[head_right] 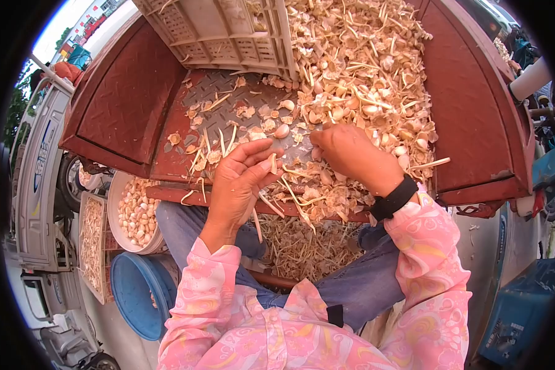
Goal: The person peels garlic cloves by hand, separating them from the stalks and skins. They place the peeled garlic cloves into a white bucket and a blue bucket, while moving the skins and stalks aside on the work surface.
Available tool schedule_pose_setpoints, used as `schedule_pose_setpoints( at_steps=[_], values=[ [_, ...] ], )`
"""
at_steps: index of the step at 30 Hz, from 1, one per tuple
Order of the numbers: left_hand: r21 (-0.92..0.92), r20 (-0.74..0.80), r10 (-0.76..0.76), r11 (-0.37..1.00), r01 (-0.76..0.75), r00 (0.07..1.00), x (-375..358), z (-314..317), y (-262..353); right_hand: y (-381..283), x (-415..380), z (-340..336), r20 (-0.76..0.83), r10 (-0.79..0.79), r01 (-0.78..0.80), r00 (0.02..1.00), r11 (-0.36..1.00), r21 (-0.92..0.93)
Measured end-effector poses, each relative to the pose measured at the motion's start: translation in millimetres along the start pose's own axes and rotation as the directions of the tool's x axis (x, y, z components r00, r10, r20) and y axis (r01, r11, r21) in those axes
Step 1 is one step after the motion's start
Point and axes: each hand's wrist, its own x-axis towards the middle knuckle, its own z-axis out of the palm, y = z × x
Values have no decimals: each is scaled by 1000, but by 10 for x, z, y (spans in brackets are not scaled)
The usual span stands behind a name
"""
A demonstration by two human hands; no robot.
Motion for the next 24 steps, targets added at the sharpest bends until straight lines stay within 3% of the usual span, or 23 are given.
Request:
schedule_pose_setpoints(
  at_steps=[5, 8, 11, 14, 17, 18, 21, 22, 24],
  values=[
    [-300, -31, -103, 950, 89, 994, -62, -31, -125, 37, 60, 75, -93, -8, 5, 996, 1000, -24],
    [-362, -9, -176, 918, 161, 984, -37, -51, -203, -36, 87, -134, 119, 228, -254, 966, 915, 313],
    [-415, 28, -214, 886, 206, 977, 31, -1, -264, 5, 97, -129, 229, 273, -356, 934, 751, 556],
    [-444, 53, -310, 844, 301, 949, 75, 188, -202, -130, 83, -149, 214, 85, -227, 973, 504, 833],
    [-528, 123, -274, 796, 297, 954, 85, 190, -253, -318, 80, -242, 180, 9, -140, 984, 672, 727],
    [-568, 153, -285, 758, 320, 946, 103, 131, -317, -319, 72, -232, 237, 48, -234, 970, 431, 872],
    [-672, 213, -302, 645, 364, 929, 158, -12, -466, -90, 130, -189, -5, 219, -160, 976, 729, 665],
    [-700, 211, -308, 615, 363, 928, 152, -1, -457, -58, 124, -229, -33, 169, -141, 985, 901, 409],
    [-726, 204, -310, 589, 356, 929, 145, 18, -412, 45, 86, -59, -105, 9, 4, 994, 992, 123]
  ],
)
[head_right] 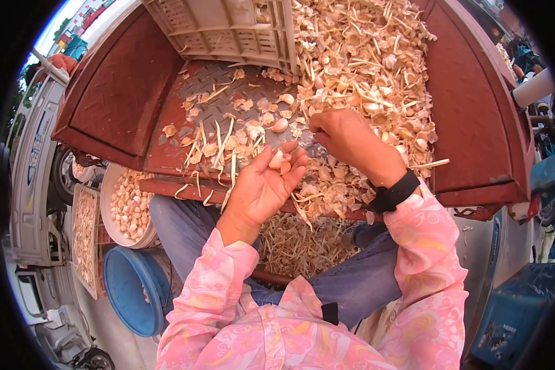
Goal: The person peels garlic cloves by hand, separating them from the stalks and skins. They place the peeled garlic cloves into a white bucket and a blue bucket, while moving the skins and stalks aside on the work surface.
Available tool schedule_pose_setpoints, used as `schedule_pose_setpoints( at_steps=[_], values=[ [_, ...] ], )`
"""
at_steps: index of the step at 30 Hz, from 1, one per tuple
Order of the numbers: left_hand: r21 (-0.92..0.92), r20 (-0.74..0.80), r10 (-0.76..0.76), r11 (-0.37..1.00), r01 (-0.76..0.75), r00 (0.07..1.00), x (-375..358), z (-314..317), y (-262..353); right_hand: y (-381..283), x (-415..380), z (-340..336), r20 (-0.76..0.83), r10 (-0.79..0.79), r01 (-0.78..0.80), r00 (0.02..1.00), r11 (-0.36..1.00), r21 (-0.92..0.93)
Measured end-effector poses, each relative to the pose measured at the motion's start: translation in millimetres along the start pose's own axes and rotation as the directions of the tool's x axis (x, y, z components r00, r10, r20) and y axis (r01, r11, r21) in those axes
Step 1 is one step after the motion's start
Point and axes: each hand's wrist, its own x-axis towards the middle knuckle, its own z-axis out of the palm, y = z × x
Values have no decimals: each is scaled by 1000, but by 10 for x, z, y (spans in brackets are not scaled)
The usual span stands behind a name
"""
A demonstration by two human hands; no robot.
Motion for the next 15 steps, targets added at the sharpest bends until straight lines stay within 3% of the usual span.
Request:
schedule_pose_setpoints(
  at_steps=[1, 5, 8, 11, 14, 15],
  values=[
    [5, -2, 3, 1000, -3, 1000, -14, 37, 7, 26, -12, 86, -8, -88, 86, 996, 986, -140],
    [98, -36, 48, 994, -45, 998, -78, 104, 22, -46, 66, 195, 46, -63, 73, 997, 962, -264],
    [159, -58, 102, 983, -91, 993, -144, 121, 43, -26, 73, 196, 59, -30, 45, 998, 965, -260],
    [179, -56, 194, 967, -182, 979, -219, 67, 144, 60, 59, 139, 75, 0, 15, 997, 980, -199],
    [121, -27, 173, 978, -169, 984, -216, -36, 178, 58, 90, 113, 78, -6, 15, 997, 993, -119],
    [109, -19, 173, 979, -170, 985, -206, -44, 171, -31, 115, 69, 94, 59, -64, 994, 997, 51]
  ],
)
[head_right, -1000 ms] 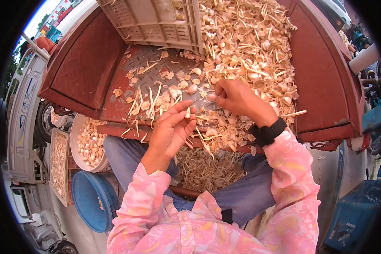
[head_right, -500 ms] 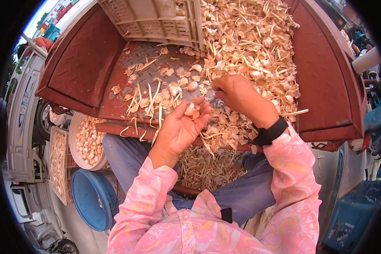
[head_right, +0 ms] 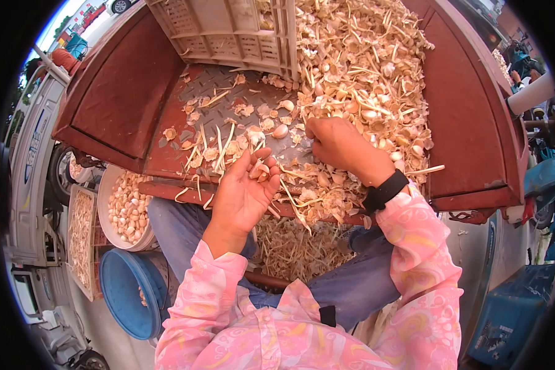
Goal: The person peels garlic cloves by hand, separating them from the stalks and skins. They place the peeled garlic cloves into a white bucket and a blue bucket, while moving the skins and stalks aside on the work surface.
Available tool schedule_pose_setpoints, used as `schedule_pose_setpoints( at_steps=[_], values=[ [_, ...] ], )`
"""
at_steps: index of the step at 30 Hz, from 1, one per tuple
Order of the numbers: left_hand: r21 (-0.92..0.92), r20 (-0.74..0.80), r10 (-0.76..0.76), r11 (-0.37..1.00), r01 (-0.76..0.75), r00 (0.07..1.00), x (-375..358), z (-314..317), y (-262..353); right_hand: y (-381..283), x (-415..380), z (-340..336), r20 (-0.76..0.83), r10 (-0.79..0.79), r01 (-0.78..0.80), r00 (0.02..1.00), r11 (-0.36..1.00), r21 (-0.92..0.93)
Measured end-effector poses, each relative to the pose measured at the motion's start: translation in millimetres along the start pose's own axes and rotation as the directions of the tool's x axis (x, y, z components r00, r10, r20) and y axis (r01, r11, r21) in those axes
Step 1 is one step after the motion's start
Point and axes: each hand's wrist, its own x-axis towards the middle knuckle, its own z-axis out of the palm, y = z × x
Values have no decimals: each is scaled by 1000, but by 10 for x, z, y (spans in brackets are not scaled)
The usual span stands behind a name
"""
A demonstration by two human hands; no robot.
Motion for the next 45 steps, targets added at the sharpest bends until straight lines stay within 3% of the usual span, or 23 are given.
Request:
schedule_pose_setpoints(
  at_steps=[2, 3, 6, 8, 9, 11, 13, 16, 18, 20, 21, 23, 26, 27, 28, 30, 33, 35, 38, 39, 42, 44, 45],
  values=[
    [35, -129, -25, 999, 30, 991, -28, 187, -107, -317, -28, -147, 63, 116, -130, 991, 934, 334],
    [-17, -157, -66, 998, 64, 985, -26, 245, -152, -422, -56, -197, 112, 31, -77, 993, 895, 440],
    [-201, -70, -135, 972, 118, 988, -4, 203, -193, -510, 1, -117, 16, -258, 235, 966, 901, 366],
    [-323, 78, -229, 915, 242, 970, 80, -138, -120, -289, 119, 17, -120, -246, 261, 962, 955, 142],
    [-281, -27, -176, 946, 161, 984, 3, -52, -39, -187, 165, 72, -164, -253, 262, 953, 964, 34],
    [-375, 73, -125, 916, 143, 989, -187, 6, 297, -109, 218, 155, -189, -372, 318, 909, 911, -264],
    [-342, 21, 105, 935, -92, 994, -500, 84, 787, -131, 216, 225, -85, -366, 328, 927, 898, -294],
    [48, -15, 565, 825, -563, 825, -1026, -322, 1733, -207, 130, 216, 43, -280, 278, 959, 898, -340],
    [348, -3, 719, 652, -674, 695, -1408, -865, 2389, -230, 87, 189, 67, -218, 227, 974, 899, -375],
    [666, -391, 847, 530, -525, 360, -1480, -961, 2533, -126, 73, 208, 5, -191, 183, 982, 932, -312],
    [842, -298, 909, 394, -369, 293, -1547, -1112, 2588, -85, 71, 205, -25, -175, 161, 984, 947, -279],
    [998, -57, 971, 56, 11, 231, -1637, -1444, 2637, -118, 69, 78, 5, -15, 14, 1000, 999, 52],
    [959, 16, 936, 85, -272, 351, -1417, -577, 1783, -56, 52, 193, 30, 45, -53, 999, 755, 653],
    [910, 13, 862, 200, -363, 507, -1316, -342, 1479, -56, 59, 262, 22, 38, -39, 999, 569, 821],
    [864, 36, 731, 320, -389, 682, -1171, -155, 1190, -127, 60, 265, 19, -7, -13, 1000, 530, 848],
    [727, 21, 337, 642, -246, 941, -805, 148, 658, -330, 29, 241, -1, -96, 43, 995, 440, 897],
    [314, 78, -73, 948, 45, 994, -304, 135, 119, -579, -104, 227, 67, -100, -29, 993, 340, 940],
    [184, 150, -88, 981, 60, 985, -161, -36, -6, -566, -181, 229, 119, -95, -93, 988, 238, 967],
    [27, 130, -103, 995, 101, 986, -147, -59, -77, -436, -183, 151, -12, -307, 209, 952, 619, 757],
    [-2, 115, -105, 994, 106, 988, -164, -50, -59, -428, -177, 132, -2, -337, 232, 941, 642, 731],
    [-26, 132, -132, 990, 137, 982, -227, 54, -1, -431, -84, 101, -188, -212, 283, 959, 679, 678],
    [24, 175, -147, 989, 145, 973, -370, 280, 31, -211, 127, 100, -250, -29, 153, 968, 855, 496],
    [77, 198, -157, 987, 144, 968, -530, 489, 38, -89, 252, 70, -257, -56, 144, 965, 929, 340]
  ],
)
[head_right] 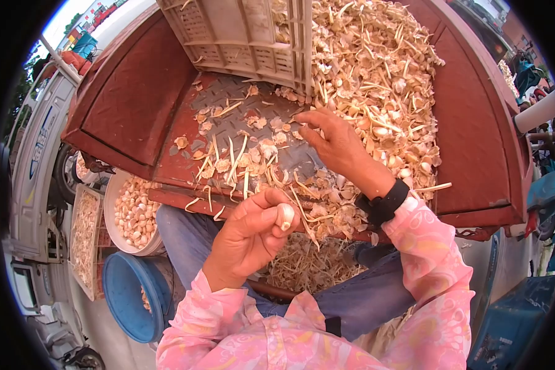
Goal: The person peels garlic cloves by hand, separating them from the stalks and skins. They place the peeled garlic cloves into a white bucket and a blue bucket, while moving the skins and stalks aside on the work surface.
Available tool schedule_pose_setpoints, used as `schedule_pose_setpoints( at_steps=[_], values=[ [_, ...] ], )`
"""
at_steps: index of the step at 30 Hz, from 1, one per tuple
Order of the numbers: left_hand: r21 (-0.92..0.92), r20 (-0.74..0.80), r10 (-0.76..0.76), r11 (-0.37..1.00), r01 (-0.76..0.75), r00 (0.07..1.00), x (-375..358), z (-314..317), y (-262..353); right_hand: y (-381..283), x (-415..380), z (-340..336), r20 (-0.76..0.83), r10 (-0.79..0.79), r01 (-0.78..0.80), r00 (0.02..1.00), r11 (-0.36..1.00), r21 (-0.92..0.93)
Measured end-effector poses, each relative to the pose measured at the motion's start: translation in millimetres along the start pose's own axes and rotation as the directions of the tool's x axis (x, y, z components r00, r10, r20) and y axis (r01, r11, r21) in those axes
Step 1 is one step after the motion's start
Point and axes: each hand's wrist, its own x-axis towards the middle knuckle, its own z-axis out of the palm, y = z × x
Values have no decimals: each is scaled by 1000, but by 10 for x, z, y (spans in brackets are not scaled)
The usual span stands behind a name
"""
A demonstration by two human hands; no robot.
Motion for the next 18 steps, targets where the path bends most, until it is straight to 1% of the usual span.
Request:
schedule_pose_setpoints(
  at_steps=[1, 2, 3, 4, 5, 6, 7, 8, 9, 10, 11, 12, 13, 14, 15, 18],
  values=[
    [20, 90, -73, 997, 71, 993, -136, 249, 16, 124, 107, -49, 3, -20, 20, 1000, 985, -169],
    [43, 178, -147, 989, 141, 973, -270, 484, 26, 214, 176, -66, 11, -36, 38, 999, 941, -336],
    [158, 230, -248, 964, 215, 941, -389, 639, 47, 262, 214, -53, 52, -32, 49, 998, 925, -377],
    [157, 350, -193, 977, 146, 916, -494, 742, -75, 301, 255, -28, 99, -29, 68, 995, 907, -415],
    [18, 470, -147, 987, 157, 870, -543, 874, -180, 347, 308, 24, 149, -29, 94, 988, 888, -450],
    [-34, 534, -102, 989, 142, 840, -553, 906, -211, 332, 365, 86, 213, -119, 211, 970, 847, -488],
    [-87, 593, -57, 987, 135, 803, -561, 939, -240, 303, 353, 111, 243, -67, 187, 968, 837, -515],
    [-61, 613, -34, 994, 90, 790, -560, 924, -236, 255, 280, 112, 272, -12, 164, 962, 823, -544],
    [-3, 644, -44, 998, 60, 764, -553, 889, -226, 146, 221, 113, 297, 43, 143, 954, 803, -578],
    [52, 674, -53, 998, 25, 737, -545, 853, -214, 127, 146, 102, 313, -22, 200, 950, 812, -549],
    [104, 703, -63, 994, -15, 708, -535, 815, -203, 76, 74, 68, 320, -17, 197, 947, 817, -541],
    [129, 746, -78, 991, -29, 661, -496, 825, -170, -4, 0, 13, 326, -11, 194, 945, 822, -535],
    [120, 763, -80, 993, -19, 641, -499, 841, -183, -83, -69, -31, 335, -6, 191, 942, 830, -524],
    [111, 779, -81, 994, -9, 621, -505, 860, -197, -148, -144, -87, 296, 2, 163, 955, 831, -532],
    [66, 765, -56, 998, 9, 641, -563, 885, -283, -203, -196, -94, 271, -4, 151, 962, 839, -522],
    [-35, 741, -62, 991, 131, 669, -633, 909, -394, -249, -292, -37, 186, -4, 95, 983, 869, -486]
  ],
)
